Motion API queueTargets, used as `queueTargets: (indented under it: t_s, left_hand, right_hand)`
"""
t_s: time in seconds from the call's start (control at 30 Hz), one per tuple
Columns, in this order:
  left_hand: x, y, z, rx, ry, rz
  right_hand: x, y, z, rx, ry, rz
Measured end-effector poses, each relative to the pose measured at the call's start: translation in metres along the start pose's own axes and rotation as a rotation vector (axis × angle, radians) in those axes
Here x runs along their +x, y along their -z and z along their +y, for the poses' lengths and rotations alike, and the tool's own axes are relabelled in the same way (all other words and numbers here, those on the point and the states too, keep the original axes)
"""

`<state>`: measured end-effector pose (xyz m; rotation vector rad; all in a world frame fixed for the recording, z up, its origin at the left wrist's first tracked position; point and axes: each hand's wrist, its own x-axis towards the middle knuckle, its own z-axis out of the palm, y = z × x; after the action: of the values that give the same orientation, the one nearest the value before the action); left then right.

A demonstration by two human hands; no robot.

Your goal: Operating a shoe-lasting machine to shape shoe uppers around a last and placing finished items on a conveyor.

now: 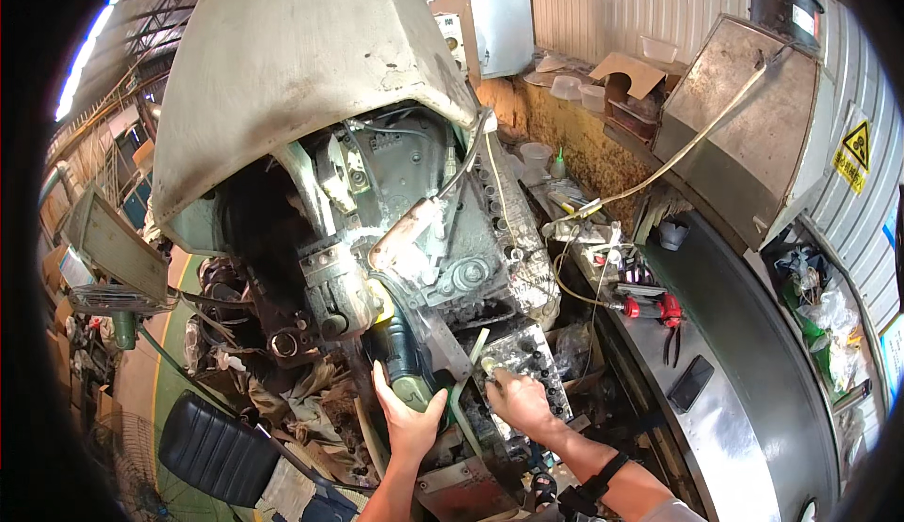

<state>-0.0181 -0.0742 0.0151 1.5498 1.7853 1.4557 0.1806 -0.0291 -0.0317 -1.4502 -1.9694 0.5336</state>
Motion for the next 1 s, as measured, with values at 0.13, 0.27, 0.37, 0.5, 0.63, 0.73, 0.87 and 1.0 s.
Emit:
queueTargets:
  t_s: [0.13, 0.27, 0.37, 0.5, 0.63, 0.73, 0.87, 1.0]
  left_hand:
    - [0.000, 0.000, -0.002, 0.008, -0.026, 0.009]
    - [0.000, 0.000, -0.003, 0.033, -0.023, 0.013]
    - [-0.001, 0.000, -0.004, 0.032, -0.018, 0.014]
    - [-0.001, 0.000, 0.001, 0.051, -0.014, 0.010]
    - [-0.001, 0.001, 0.004, 0.052, -0.036, 0.050]
    - [0.007, 0.011, 0.014, 0.310, -0.165, 0.302]
    - [0.036, 0.025, 0.045, 0.474, -0.186, 0.295]
    - [0.045, 0.021, 0.058, 0.614, 0.028, 0.237]
  right_hand:
    - [0.000, 0.001, -0.001, 0.011, -0.013, 0.009]
    - [0.000, 0.002, -0.003, 0.006, -0.024, -0.004]
    - [0.000, 0.001, -0.003, -0.002, -0.036, -0.006]
    - [0.001, 0.004, -0.001, 0.016, -0.015, -0.004]
    - [0.002, 0.002, -0.001, 0.019, 0.000, 0.030]
    - [0.002, 0.000, 0.001, 0.023, 0.024, 0.077]
    - [0.002, 0.002, -0.002, -0.013, -0.033, 0.026]
    - [0.002, 0.001, -0.001, 0.038, -0.009, 0.063]
